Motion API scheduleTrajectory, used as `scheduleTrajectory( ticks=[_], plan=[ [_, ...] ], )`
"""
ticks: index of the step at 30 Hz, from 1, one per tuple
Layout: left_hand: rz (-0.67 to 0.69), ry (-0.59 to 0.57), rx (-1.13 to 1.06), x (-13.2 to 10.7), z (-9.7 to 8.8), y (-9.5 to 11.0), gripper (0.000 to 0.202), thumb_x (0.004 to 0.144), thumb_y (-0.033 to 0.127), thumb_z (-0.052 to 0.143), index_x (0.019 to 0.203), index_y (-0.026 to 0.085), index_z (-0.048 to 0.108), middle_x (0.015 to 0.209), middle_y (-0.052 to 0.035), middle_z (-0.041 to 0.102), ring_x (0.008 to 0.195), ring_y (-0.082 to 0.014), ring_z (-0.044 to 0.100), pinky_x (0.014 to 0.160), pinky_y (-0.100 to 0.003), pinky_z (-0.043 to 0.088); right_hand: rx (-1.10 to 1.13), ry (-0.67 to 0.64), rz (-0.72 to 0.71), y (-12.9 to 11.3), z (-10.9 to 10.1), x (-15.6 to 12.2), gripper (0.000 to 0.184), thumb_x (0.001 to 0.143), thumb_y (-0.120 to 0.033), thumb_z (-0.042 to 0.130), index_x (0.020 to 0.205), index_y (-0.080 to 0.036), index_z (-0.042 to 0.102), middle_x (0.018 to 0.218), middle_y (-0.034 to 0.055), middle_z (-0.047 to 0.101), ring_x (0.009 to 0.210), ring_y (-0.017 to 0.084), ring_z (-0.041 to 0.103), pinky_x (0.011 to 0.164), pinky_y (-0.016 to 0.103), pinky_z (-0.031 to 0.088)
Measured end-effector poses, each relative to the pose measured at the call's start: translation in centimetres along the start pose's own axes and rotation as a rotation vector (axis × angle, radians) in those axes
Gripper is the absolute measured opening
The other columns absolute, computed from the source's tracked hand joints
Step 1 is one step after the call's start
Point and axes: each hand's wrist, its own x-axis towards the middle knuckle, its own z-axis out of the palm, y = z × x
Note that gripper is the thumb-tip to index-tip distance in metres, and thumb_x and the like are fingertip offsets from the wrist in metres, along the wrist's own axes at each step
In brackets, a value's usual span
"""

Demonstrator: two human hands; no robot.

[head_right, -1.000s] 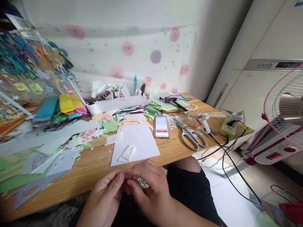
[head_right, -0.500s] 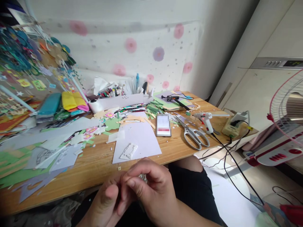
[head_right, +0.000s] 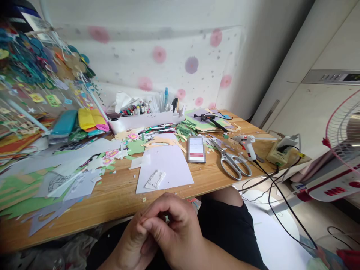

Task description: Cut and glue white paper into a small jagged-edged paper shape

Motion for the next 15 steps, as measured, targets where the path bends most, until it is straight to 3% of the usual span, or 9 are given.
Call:
scheduleTrajectory(
  ticks=[6,9,15],
  plan=[
    [-0.023,-0.033,0.054,0.2,0.0,0.2,0.056,0.047,0.066,0.077,0.050,0.019,0.047,0.040,0.0103,0.030,0.041,-0.0061,0.021,0.046,-0.024,0.022,-0.191,-0.076,-0.047,0.1,-1.0,0.1,0.009,0.086,-0.012,0.057,0.081,-0.019,0.060,0.075,0.0017,0.063,0.070,0.014,0.060,0.065,0.026,0.048],
    [-0.006,-0.041,0.121,0.0,-0.4,0.4,0.055,0.057,0.066,0.072,0.050,0.021,0.042,0.039,0.0095,0.031,0.043,-0.0084,0.023,0.049,-0.026,0.022,-0.251,-0.064,-0.067,0.5,-2.7,0.0,0.009,0.087,-0.013,0.057,0.082,-0.020,0.060,0.074,0.0013,0.062,0.073,0.014,0.060,0.067,0.026,0.048],
    [0.088,0.009,0.336,-0.7,-2.1,0.7,0.040,0.080,0.051,0.060,0.057,0.019,0.051,0.052,0.0039,0.045,0.053,-0.0120,0.034,0.055,-0.027,0.024,-0.428,-0.134,0.080,2.1,-5.7,-2.2,0.014,0.092,-0.021,0.051,0.079,-0.019,0.057,0.064,-0.0011,0.056,0.058,0.011,0.052,0.055,0.021,0.042]
  ],
)
